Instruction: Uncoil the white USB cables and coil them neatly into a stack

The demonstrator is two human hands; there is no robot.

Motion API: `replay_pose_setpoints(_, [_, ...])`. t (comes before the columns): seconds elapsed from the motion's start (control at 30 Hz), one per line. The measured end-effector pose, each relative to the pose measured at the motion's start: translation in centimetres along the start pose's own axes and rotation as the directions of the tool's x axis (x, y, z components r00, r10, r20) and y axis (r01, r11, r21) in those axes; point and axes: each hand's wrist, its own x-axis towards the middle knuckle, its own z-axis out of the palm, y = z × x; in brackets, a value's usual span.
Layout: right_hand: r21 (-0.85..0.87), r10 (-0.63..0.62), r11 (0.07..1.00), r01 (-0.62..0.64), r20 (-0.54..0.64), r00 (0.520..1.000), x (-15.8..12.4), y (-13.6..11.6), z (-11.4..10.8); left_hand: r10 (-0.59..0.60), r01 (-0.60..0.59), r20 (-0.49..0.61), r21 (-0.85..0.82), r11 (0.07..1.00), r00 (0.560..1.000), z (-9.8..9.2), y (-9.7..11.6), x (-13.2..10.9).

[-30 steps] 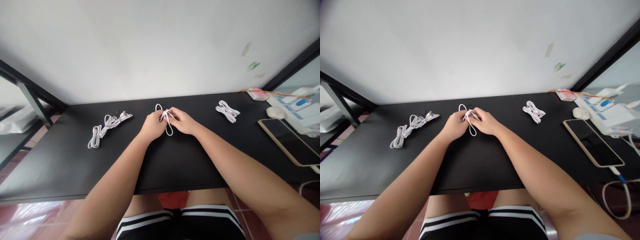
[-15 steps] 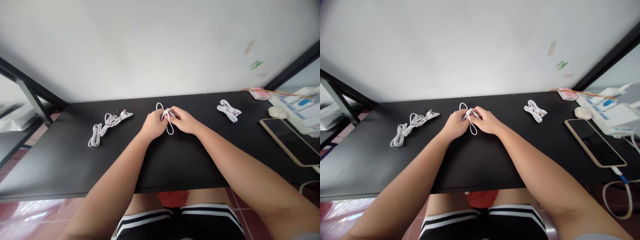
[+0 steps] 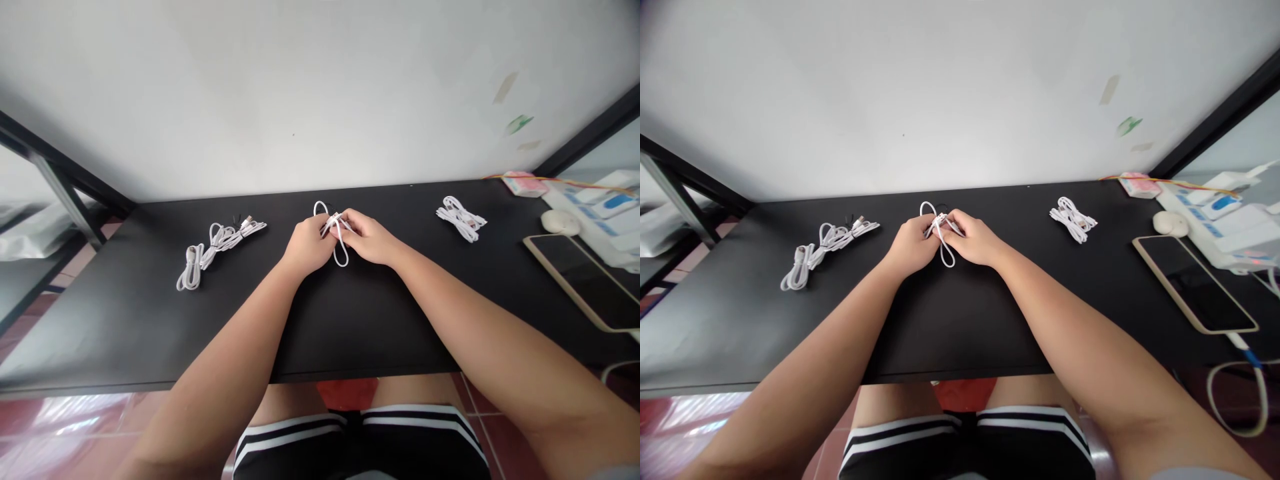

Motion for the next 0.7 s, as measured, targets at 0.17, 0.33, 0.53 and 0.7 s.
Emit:
replay_pose_setpoints(0.17, [-0.004, -0.001, 1.0, 0.001, 0.003, 1.0, -0.07, -0.1, -0.01, 0.011, -0.011, 0.003, 0.0, 1.0, 1.0, -0.01, -0.03, 0.0])
replay_pose_setpoints(0.33, [0.001, 0.01, 1.0, -0.01, 0.006, 1.0, -0.11, -0.22, -0.07, 0.002, -0.003, 0.004, 0.012, 1.0, 1.0, -0.03, 0.09, -0.02])
replay_pose_setpoints(0.53, [0.015, 0.013, 1.0, -0.013, 0.013, 1.0, -0.14, -0.23, -0.07, 0.001, -0.001, 0.01, 0.005, 1.0, 1.0, -0.06, 0.0, -0.01])
replay_pose_setpoints(0.7, [0.006, 0.005, 1.0, -0.005, 0.008, 1.0, -0.12, -0.16, 0.0, 0.013, -0.013, 0.0, 0.007, 1.0, 1.0, -0.04, -0.08, -0.01])
